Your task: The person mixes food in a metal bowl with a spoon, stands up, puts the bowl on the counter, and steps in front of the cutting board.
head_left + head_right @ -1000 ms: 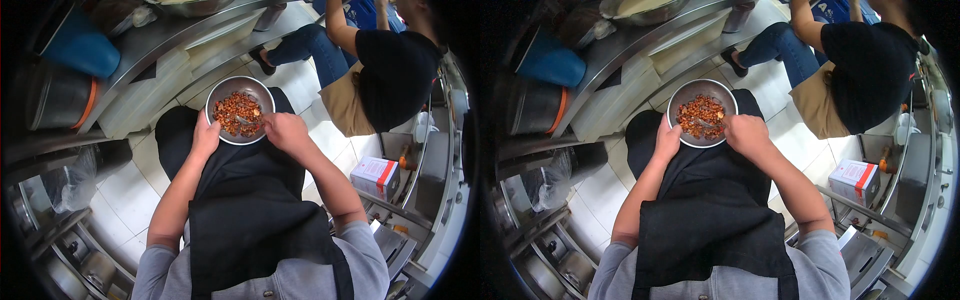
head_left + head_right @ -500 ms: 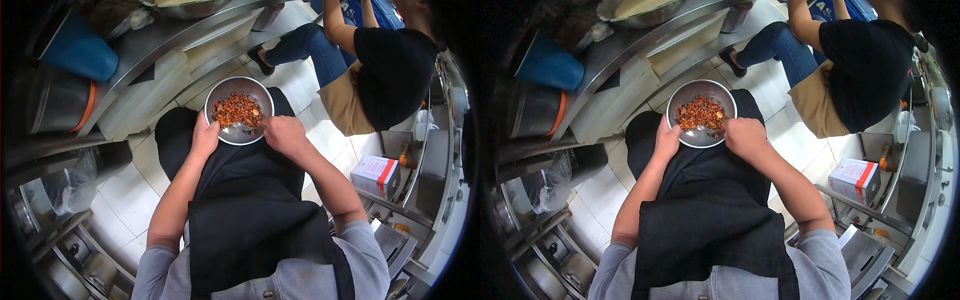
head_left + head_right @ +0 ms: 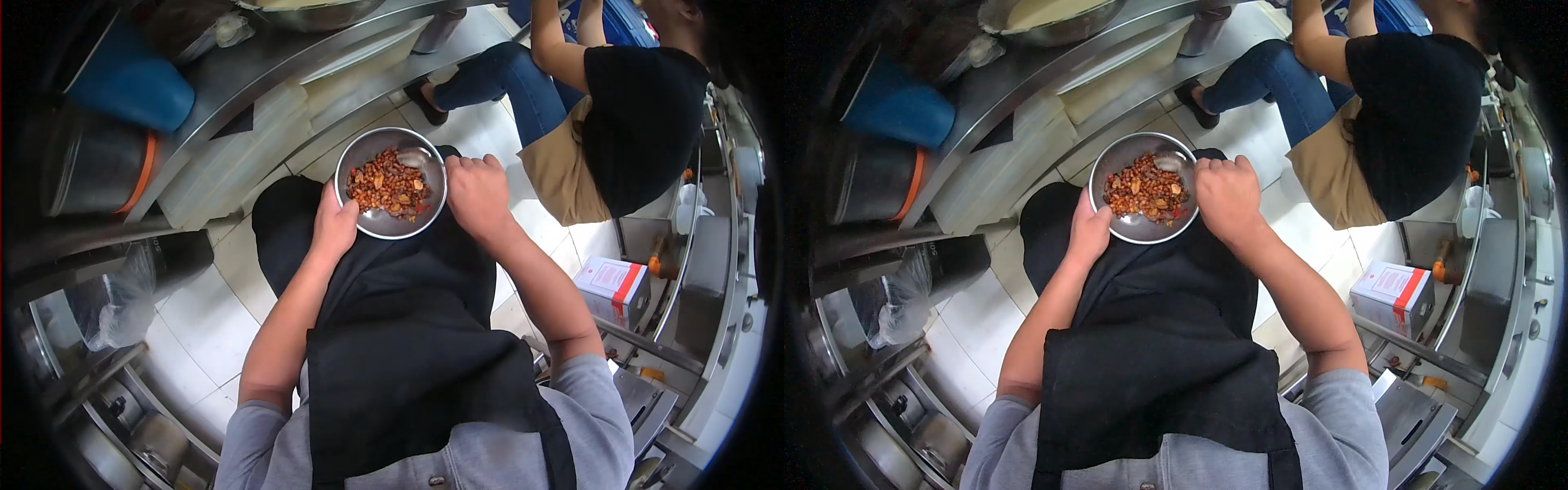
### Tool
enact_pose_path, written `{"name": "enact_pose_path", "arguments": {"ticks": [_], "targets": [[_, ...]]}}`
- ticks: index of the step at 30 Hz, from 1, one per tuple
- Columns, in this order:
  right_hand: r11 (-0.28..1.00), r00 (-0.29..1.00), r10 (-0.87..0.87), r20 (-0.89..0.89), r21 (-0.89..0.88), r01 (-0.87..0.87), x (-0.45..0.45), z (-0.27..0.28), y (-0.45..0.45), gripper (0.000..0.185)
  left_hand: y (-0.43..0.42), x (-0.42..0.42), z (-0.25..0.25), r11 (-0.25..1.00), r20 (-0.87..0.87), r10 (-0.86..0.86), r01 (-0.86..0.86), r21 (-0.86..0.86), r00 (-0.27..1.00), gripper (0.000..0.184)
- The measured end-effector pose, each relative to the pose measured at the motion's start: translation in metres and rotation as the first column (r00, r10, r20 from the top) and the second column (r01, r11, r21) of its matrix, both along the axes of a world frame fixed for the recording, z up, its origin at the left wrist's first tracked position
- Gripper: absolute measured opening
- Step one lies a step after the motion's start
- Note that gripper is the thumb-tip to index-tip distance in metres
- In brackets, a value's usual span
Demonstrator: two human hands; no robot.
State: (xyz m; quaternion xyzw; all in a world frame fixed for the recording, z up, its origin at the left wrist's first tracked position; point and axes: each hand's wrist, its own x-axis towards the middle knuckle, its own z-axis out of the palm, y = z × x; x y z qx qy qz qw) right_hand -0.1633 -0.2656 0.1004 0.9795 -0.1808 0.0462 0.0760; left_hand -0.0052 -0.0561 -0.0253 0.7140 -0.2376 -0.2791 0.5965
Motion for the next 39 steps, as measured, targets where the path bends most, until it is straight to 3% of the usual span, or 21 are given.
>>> {"name": "enact_pose_path", "arguments": {"ticks": [4,6,9,15,17,19,23,25,28,34,37,39], "targets": [[0.994,0.988,-0.008,0.153,0.112,-0.009,0.003,-0.018,0.004,0.006,0.000,0.001,0.001,0.999,0.031,-0.011,0.012,-0.032,0.999,0.055],[0.963,0.998,-0.045,-0.032,0.265,0.052,0.002,-0.027,0.021,0.007,-0.002,0.002,0.003,0.999,0.052,-0.011,0.013,-0.033,0.999,0.055],[0.917,0.997,0.009,-0.078,0.399,0.023,-0.008,-0.008,0.039,0.007,0.002,0.002,0.002,1.000,0.027,-0.009,0.009,-0.006,1.000,0.055],[0.966,0.995,-0.071,-0.064,0.244,0.085,-0.012,-0.013,0.016,0.010,0.000,0.000,0.015,0.999,0.022,-0.033,0.032,0.027,0.999,0.057],[0.915,0.981,-0.026,-0.190,0.390,0.100,-0.014,-0.010,0.028,0.008,-0.001,0.000,0.013,1.000,0.011,-0.030,0.030,-0.003,0.999,0.058],[0.907,0.982,-0.015,-0.187,0.412,0.092,-0.017,0.005,0.028,0.009,0.000,-0.001,0.017,0.999,0.010,-0.039,0.039,-0.009,0.999,0.058],[0.930,0.975,-0.026,-0.220,0.352,0.104,-0.021,0.040,0.011,0.009,0.003,-0.002,0.020,0.999,0.040,-0.026,0.025,0.020,0.999,0.059],[0.941,0.929,0.083,-0.361,0.335,0.046,-0.022,0.043,0.007,0.008,0.001,0.000,0.019,0.999,0.044,-0.030,0.029,0.018,0.999,0.060],[0.960,0.965,0.104,-0.241,0.279,-0.033,-0.010,0.023,-0.006,0.006,-0.003,0.000,0.017,0.999,0.012,-0.043,0.043,0.018,0.999,0.060],[0.986,0.979,0.089,-0.183,0.156,-0.060,-0.010,0.032,-0.006,0.007,0.001,0.000,0.011,0.999,0.040,-0.025,0.024,0.036,0.999,0.060],[0.958,0.938,0.148,-0.313,0.282,-0.057,-0.015,0.029,0.008,0.010,-0.002,0.002,0.012,0.997,0.041,-0.034,0.036,-0.061,0.999,0.060],[0.953,0.937,0.153,-0.314,0.299,-0.056,-0.017,0.041,0.013,0.010,0.000,-0.001,0.015,0.995,0.047,-0.003,-0.001,0.097,0.999,0.060]]}}
